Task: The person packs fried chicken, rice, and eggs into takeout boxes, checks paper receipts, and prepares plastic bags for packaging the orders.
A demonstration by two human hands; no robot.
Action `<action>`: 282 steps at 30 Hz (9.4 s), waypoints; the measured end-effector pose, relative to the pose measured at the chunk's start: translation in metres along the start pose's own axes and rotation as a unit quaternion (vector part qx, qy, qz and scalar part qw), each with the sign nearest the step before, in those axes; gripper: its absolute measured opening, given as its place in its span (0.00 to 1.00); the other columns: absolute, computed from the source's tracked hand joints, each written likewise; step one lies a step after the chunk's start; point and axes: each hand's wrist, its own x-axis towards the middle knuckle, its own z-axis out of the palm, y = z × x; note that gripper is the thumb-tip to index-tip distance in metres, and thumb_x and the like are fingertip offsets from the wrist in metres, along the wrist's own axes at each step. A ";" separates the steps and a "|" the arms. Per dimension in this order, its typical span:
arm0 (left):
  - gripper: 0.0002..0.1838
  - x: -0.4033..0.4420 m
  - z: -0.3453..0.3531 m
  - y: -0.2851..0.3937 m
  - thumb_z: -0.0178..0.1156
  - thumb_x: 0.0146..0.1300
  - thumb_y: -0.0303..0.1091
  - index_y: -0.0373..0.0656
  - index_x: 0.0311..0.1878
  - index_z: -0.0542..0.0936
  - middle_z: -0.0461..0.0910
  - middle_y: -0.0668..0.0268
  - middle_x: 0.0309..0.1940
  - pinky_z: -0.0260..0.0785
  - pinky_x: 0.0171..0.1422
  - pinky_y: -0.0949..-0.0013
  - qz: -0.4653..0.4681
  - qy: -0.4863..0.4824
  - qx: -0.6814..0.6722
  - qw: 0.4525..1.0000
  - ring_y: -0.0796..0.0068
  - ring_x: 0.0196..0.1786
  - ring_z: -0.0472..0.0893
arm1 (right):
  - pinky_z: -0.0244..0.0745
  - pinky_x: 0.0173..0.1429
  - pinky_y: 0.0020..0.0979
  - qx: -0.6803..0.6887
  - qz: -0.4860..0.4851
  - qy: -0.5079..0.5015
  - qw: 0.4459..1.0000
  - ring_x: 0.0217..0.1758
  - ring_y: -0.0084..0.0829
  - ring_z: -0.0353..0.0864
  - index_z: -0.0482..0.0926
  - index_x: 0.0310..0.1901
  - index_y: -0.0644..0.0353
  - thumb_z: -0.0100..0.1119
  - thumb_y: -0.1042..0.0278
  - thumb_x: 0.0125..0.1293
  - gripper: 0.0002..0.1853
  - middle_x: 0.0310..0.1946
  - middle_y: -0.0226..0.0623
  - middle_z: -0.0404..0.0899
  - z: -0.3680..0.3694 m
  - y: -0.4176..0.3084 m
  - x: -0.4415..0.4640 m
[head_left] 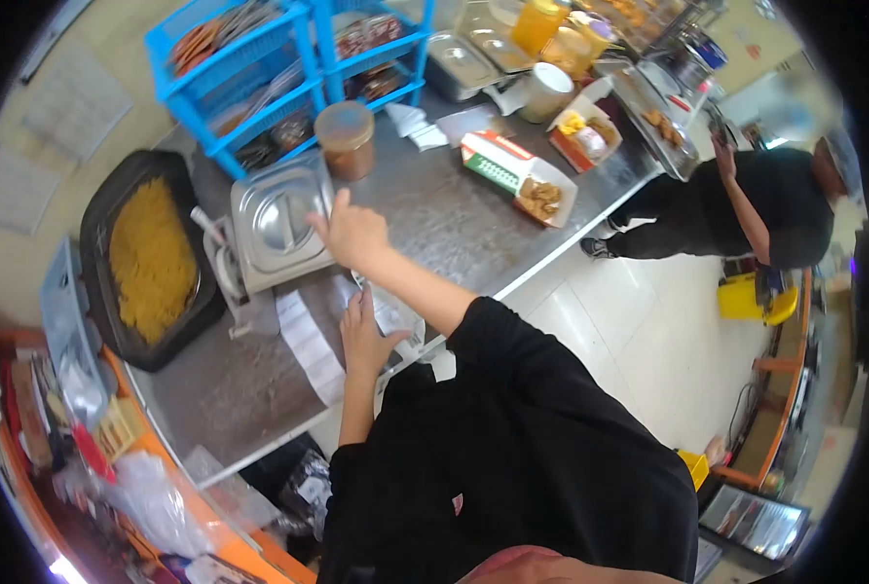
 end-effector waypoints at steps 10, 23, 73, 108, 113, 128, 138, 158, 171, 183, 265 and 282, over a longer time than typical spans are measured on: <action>0.53 0.033 0.055 0.056 0.74 0.33 0.51 0.38 0.64 0.63 0.65 0.55 0.56 0.54 0.60 0.55 0.098 -0.023 0.032 0.994 0.55 0.56 0.66 | 0.71 0.45 0.48 -0.047 0.124 0.152 0.979 0.45 0.55 0.75 0.63 0.56 0.66 0.56 0.57 0.61 0.27 0.43 0.59 0.72 -0.119 0.265 -0.051; 0.55 0.106 0.130 0.149 0.76 0.29 0.53 0.39 0.62 0.63 0.63 0.53 0.57 0.47 0.64 0.51 0.043 0.010 0.083 0.996 0.52 0.60 0.61 | 0.84 0.28 0.33 0.533 0.270 -0.038 0.801 0.31 0.37 0.83 0.63 0.55 0.70 0.40 0.79 0.64 0.17 0.38 0.47 0.77 -0.118 0.343 -0.018; 0.36 0.303 0.199 0.262 0.51 0.61 0.55 0.29 0.59 0.67 0.74 0.50 0.51 0.64 0.58 0.64 -0.198 -0.202 -0.360 0.889 0.64 0.53 0.73 | 0.75 0.25 0.37 0.154 0.338 -0.282 0.885 0.26 0.35 0.80 0.79 0.39 0.67 0.52 0.49 0.62 0.24 0.31 0.45 0.79 -0.299 0.495 0.082; 0.28 0.312 0.174 0.287 0.48 0.65 0.46 0.30 0.59 0.66 0.71 0.53 0.55 0.62 0.64 0.60 -0.251 -0.372 -0.311 0.838 0.65 0.57 0.73 | 0.75 0.27 0.32 0.220 0.380 -0.214 0.873 0.25 0.32 0.79 0.80 0.38 0.64 0.50 0.55 0.64 0.18 0.30 0.39 0.78 -0.261 0.514 0.064; 0.28 0.307 0.165 0.295 0.49 0.65 0.45 0.29 0.58 0.66 0.72 0.53 0.54 0.62 0.64 0.60 -0.264 -0.364 -0.324 0.833 0.64 0.57 0.73 | 0.75 0.26 0.34 0.137 0.355 -0.259 0.888 0.24 0.33 0.79 0.79 0.39 0.67 0.51 0.56 0.64 0.19 0.30 0.41 0.79 -0.275 0.506 0.073; 0.41 0.281 0.210 0.266 0.47 0.63 0.40 0.18 0.66 0.40 0.73 0.36 0.50 0.65 0.58 0.63 -0.100 -0.238 -0.140 0.956 0.51 0.52 0.76 | 0.63 0.61 0.41 0.116 0.185 0.066 0.974 0.58 0.57 0.70 0.55 0.64 0.73 0.36 0.57 0.71 0.29 0.53 0.67 0.69 -0.196 0.512 0.014; 0.47 0.287 0.187 0.244 0.57 0.58 0.54 0.48 0.72 0.43 0.40 0.37 0.69 0.51 0.71 0.51 0.326 -0.149 0.121 0.926 0.38 0.69 0.50 | 0.42 0.73 0.44 -0.025 -0.106 -0.003 0.994 0.73 0.55 0.44 0.49 0.70 0.53 0.47 0.50 0.66 0.35 0.70 0.54 0.45 -0.233 0.491 -0.007; 0.37 0.271 0.198 0.256 0.61 0.51 0.59 0.68 0.66 0.65 0.45 0.37 0.68 0.56 0.68 0.48 0.382 -0.154 0.149 0.899 0.34 0.69 0.48 | 0.57 0.69 0.49 -0.171 -0.275 -0.130 0.937 0.71 0.58 0.46 0.63 0.64 0.27 0.60 0.62 0.55 0.33 0.70 0.45 0.47 -0.259 0.499 -0.004; 0.30 0.213 0.243 0.272 0.65 0.50 0.44 0.54 0.59 0.72 0.51 0.49 0.69 0.48 0.70 0.40 0.241 0.059 0.024 0.968 0.33 0.70 0.44 | 0.43 0.71 0.56 -0.192 -0.303 -0.108 0.927 0.72 0.59 0.41 0.72 0.59 0.30 0.62 0.58 0.52 0.29 0.72 0.43 0.45 -0.260 0.489 0.003; 0.34 0.189 0.256 0.259 0.52 0.64 0.39 0.32 0.68 0.54 0.58 0.43 0.65 0.52 0.70 0.57 -0.065 0.055 -0.364 0.927 0.47 0.68 0.57 | 0.66 0.55 0.28 0.409 0.228 0.064 0.881 0.52 0.29 0.72 0.68 0.56 0.73 0.52 0.51 0.67 0.29 0.51 0.43 0.73 -0.188 0.496 -0.017; 0.14 -0.673 -0.109 -0.078 0.61 0.60 0.31 0.36 0.47 0.76 0.80 0.68 0.34 0.72 0.37 0.73 -0.344 0.732 -0.368 0.459 0.78 0.37 0.79 | 0.68 0.55 0.38 0.281 -0.627 -0.420 0.593 0.51 0.47 0.73 0.74 0.49 0.64 0.60 0.73 0.57 0.17 0.48 0.47 0.74 0.082 -0.140 -0.465; 0.09 -0.640 -0.030 -0.063 0.57 0.64 0.31 0.36 0.44 0.79 0.82 0.65 0.37 0.74 0.40 0.75 -0.237 0.743 -0.525 0.340 0.80 0.35 0.80 | 0.67 0.59 0.28 0.414 -0.415 -0.677 0.445 0.58 0.31 0.71 0.67 0.59 0.66 0.72 0.77 0.43 0.38 0.55 0.39 0.73 0.303 -0.429 -0.760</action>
